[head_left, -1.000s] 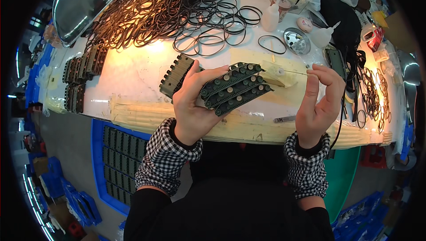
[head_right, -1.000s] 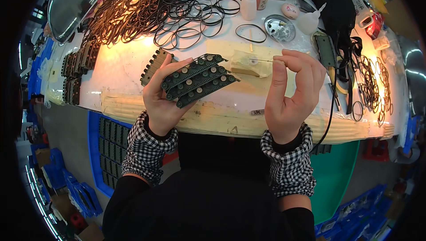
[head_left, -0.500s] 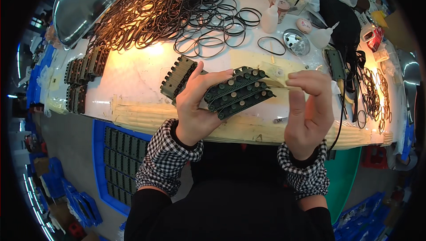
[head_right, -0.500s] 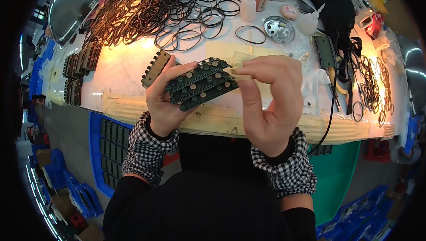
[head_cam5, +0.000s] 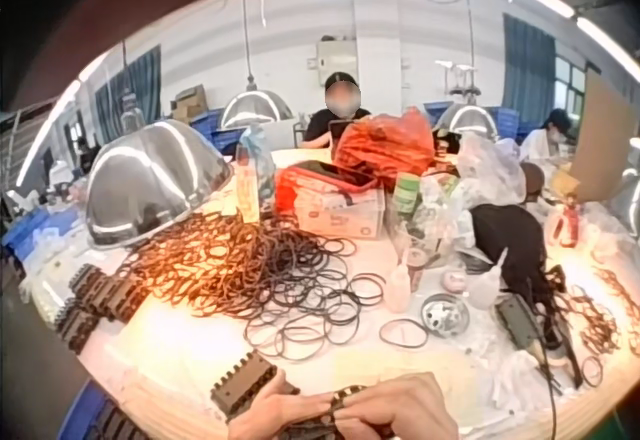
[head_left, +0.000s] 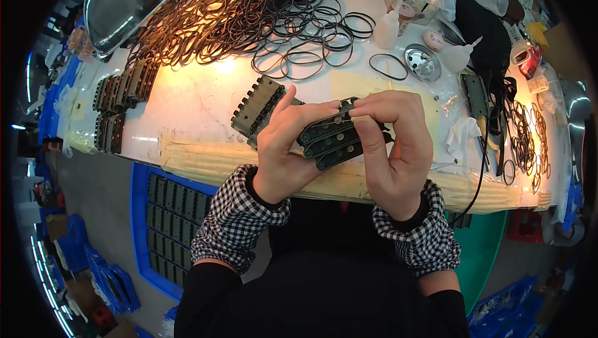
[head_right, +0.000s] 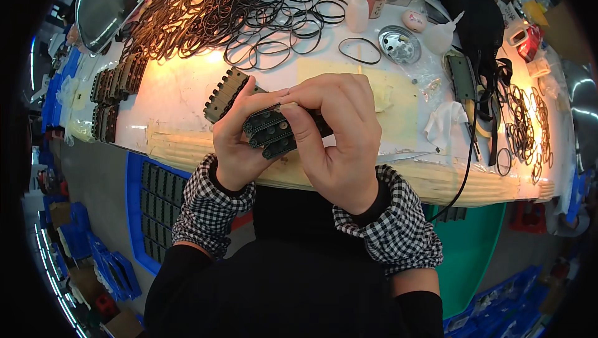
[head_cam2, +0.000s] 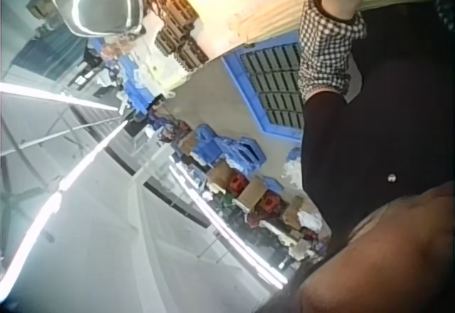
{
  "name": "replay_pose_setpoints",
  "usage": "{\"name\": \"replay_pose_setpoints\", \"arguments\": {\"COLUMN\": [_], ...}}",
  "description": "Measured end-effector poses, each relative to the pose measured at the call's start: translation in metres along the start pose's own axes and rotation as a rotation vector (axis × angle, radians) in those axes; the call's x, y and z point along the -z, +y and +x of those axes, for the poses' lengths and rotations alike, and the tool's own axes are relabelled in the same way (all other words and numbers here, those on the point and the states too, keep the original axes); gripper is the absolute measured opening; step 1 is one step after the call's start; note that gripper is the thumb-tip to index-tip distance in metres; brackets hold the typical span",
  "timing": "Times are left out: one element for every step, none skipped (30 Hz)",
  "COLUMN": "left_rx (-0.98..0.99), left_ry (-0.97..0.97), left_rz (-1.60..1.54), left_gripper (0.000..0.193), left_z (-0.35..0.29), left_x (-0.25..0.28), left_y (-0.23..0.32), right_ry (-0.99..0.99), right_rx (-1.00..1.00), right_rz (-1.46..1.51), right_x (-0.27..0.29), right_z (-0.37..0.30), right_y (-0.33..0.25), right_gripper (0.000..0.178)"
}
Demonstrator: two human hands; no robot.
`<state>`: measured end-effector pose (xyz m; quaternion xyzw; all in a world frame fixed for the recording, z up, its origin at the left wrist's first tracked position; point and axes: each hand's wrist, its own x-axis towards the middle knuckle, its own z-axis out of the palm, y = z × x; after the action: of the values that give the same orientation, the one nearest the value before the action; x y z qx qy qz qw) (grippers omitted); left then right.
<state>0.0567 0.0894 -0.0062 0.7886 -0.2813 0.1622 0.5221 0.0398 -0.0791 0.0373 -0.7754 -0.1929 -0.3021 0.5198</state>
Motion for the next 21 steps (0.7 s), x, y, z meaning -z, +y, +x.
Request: {"name": "replay_pose_setpoints", "arguments": {"left_rx": [0.002,0.003,0.004,0.003,0.001,-0.001,-0.001,-0.002,-0.003,-0.016,-0.032,-0.047,-0.038,-0.026,-0.014,-0.005,0.002,0.010,0.006,0.007,0.009], "left_ry": [0.003,0.006,0.008,0.006,0.004,0.002,0.003,0.003,0.003,-0.004,-0.010,-0.017,-0.018,-0.019,-0.021,-0.002,0.014,0.030,0.025,0.025,0.025], "left_rz": [-0.003,-0.006,-0.009,-0.006,-0.004,-0.002,0.005,0.010,0.015,0.016,0.013,0.010,0.012,0.011,0.009,0.008,0.008,0.009,0.001,-0.010,-0.021], "left_gripper": [0.046,0.046,0.046,0.046,0.046,0.045,0.046,0.046,0.046,0.048,0.050,0.052,0.052,0.052,0.052,0.052,0.052,0.052,0.052,0.051,0.051], "left_z": [0.000,-0.001,-0.001,-0.001,-0.001,-0.001,-0.001,-0.001,-0.001,-0.001,-0.001,-0.001,0.000,-0.001,-0.002,-0.003,-0.002,-0.001,0.000,0.000,0.000], "left_x": [0.000,-0.001,-0.001,-0.001,0.000,0.000,0.000,0.001,0.001,0.001,0.000,0.001,0.002,0.002,0.002,0.001,0.001,0.000,-0.001,-0.001,-0.001], "left_y": [0.000,0.000,0.000,0.000,-0.001,-0.001,-0.001,0.000,0.000,-0.001,-0.003,-0.003,-0.003,-0.004,-0.005,-0.006,-0.004,-0.004,-0.003,-0.003,-0.004], "right_ry": [-0.002,-0.004,-0.006,-0.005,-0.005,-0.005,0.006,0.016,0.027,0.088,0.149,0.211,0.223,0.231,0.238,0.201,0.166,0.131,0.102,0.046,-0.011], "right_rx": [0.001,0.002,0.003,0.005,0.007,0.009,-0.010,-0.028,-0.047,-0.058,-0.067,-0.076,-0.013,0.047,0.108,0.120,0.132,0.143,0.132,0.116,0.101], "right_rz": [-0.008,-0.016,-0.025,-0.020,-0.017,-0.013,0.011,0.033,0.055,0.056,0.052,0.048,-0.106,-0.263,-0.421,-0.525,-0.628,-0.730,-0.744,-0.755,-0.766], "right_x": [0.000,0.000,0.000,-0.001,-0.001,-0.002,0.000,0.003,0.007,0.011,0.018,0.025,0.033,0.042,0.048,0.052,0.056,0.059,0.061,0.060,0.059], "right_z": [0.000,0.000,0.000,0.000,0.000,0.000,-0.001,-0.002,-0.002,-0.003,-0.002,-0.001,-0.001,-0.001,-0.002,-0.003,-0.003,-0.003,-0.003,-0.004,-0.006], "right_y": [0.000,0.000,0.000,0.000,0.000,0.001,0.001,0.001,0.003,0.005,0.008,0.011,0.017,0.026,0.032,0.036,0.037,0.037,0.036,0.038,0.040], "right_gripper": [0.005,0.005,0.005,0.005,0.004,0.004,0.004,0.003,0.003,0.003,0.004,0.004,0.004,0.003,0.003,0.003,0.004,0.004,0.005,0.006,0.007]}}
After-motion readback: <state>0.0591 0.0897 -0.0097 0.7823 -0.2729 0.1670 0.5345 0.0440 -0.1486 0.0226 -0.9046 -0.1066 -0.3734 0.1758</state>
